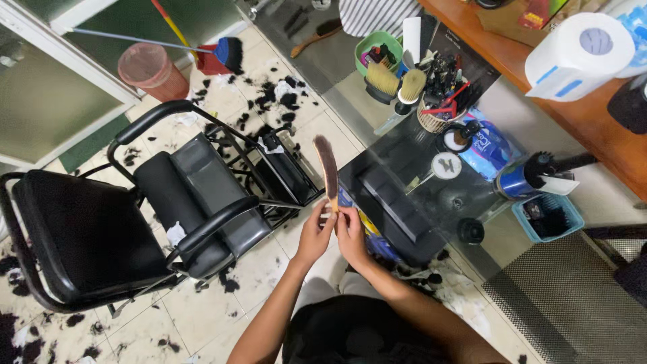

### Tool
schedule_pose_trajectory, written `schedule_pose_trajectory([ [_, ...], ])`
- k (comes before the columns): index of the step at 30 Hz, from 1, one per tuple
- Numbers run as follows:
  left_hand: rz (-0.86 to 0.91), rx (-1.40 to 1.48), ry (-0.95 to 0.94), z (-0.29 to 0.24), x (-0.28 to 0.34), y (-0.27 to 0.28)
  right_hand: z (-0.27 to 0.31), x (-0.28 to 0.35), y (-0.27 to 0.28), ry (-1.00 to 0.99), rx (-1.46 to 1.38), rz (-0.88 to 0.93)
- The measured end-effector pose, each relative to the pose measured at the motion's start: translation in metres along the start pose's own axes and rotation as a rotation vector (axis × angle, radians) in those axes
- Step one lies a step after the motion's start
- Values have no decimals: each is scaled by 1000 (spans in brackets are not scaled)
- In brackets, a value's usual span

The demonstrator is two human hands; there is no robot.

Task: The person brushes hair off a glass shelf using a brush, positions a mesh mat on the surface, and pushes a barber chair into place at a workstation.

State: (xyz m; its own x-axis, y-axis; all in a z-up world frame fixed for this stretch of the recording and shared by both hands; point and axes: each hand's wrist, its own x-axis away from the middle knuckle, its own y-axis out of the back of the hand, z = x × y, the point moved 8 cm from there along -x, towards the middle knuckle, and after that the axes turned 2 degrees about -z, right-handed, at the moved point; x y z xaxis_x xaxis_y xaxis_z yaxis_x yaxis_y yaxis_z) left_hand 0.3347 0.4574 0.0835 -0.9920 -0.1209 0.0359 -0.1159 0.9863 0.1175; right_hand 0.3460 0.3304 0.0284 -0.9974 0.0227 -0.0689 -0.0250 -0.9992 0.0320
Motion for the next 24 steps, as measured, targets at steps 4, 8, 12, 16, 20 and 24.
schedule_pose_trajectory([
  [4, 14, 39, 31, -9, -37, -12, 20, -45, -4, 235, 64, -21],
  [8, -38, -33, -13, 9, -83, -9, 26, -83, -12, 217, 161, -10],
  [12, -65, 51, -262, 16, -131, 1, 46, -123, -27, 292, 280, -22],
  [16, 18, 231, 75, 52, -203, 23, 64, -174, -46, 394, 293, -11],
  [20, 14, 210, 93, 72, -287, 61, 55, -225, -68, 265, 307, -11],
  [24, 46, -30, -29, 73, -366, 100, 46, -273, -87, 161, 238, -34],
])
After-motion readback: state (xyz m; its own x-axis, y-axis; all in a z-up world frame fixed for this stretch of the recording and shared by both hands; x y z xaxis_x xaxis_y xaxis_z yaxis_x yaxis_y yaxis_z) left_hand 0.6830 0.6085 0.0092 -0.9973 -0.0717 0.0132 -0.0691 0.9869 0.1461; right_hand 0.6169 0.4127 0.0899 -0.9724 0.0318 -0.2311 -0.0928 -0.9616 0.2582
